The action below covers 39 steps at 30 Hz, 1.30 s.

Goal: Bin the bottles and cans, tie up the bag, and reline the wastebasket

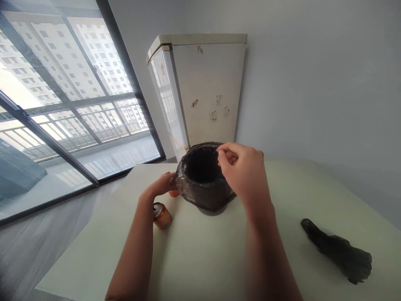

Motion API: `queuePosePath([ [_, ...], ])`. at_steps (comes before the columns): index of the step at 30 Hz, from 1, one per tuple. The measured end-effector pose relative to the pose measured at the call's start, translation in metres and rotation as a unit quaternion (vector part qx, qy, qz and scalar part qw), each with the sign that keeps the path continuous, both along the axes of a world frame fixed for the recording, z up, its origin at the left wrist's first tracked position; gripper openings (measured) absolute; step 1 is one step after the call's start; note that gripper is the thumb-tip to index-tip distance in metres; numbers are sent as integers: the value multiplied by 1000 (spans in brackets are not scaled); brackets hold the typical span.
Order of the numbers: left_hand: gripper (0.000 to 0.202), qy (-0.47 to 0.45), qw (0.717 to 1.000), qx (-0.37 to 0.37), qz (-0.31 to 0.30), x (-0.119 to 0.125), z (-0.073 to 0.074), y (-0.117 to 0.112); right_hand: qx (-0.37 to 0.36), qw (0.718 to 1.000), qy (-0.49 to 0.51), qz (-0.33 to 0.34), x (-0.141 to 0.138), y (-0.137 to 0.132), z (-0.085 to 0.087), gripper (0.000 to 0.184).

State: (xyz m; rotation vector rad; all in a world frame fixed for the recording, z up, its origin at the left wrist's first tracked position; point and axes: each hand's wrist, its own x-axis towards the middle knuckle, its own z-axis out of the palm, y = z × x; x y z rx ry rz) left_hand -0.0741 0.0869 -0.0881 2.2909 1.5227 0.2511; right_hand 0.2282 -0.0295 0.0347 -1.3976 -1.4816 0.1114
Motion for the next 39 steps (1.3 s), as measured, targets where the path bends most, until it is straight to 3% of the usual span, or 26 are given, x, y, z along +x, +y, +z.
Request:
queuePosePath([
  [3, 26, -20, 999, 36, 17, -1, 17, -8, -4, 1000, 0, 11, -1, 0, 0, 15],
  [7, 62, -101, 976, 163, 100, -2, 51, -26, -15, 999, -2, 32, -5, 0, 1, 14],
  [12, 45, -182, 907, 302, 228, 0, 88, -54, -29, 997, -32, 60, -16, 0, 2, 14],
  [14, 39, -214, 892, 322, 234, 3, 99, -65, -31, 997, -29, 67, -22, 0, 2, 15],
  [17, 37, -276, 886, 319, 192, 12, 111, -82, -21, 996, -31, 82, -32, -1, 1, 30],
  [20, 35, -324, 884, 305, 140, 25, 119, -97, -17, 989, -51, 140, -43, -4, 0, 48],
  [24, 35, -308, 900, 293, 93, 40, 124, -110, -4, 977, -74, 198, -54, -9, 0, 53],
  [32, 35, -268, 912, 303, 61, 49, 124, -116, 18, 966, -165, 196, -59, -9, -4, 53],
  [39, 35, -257, 916, 307, 26, 52, 126, -119, 22, 963, -169, 207, -64, -10, -5, 52],
])
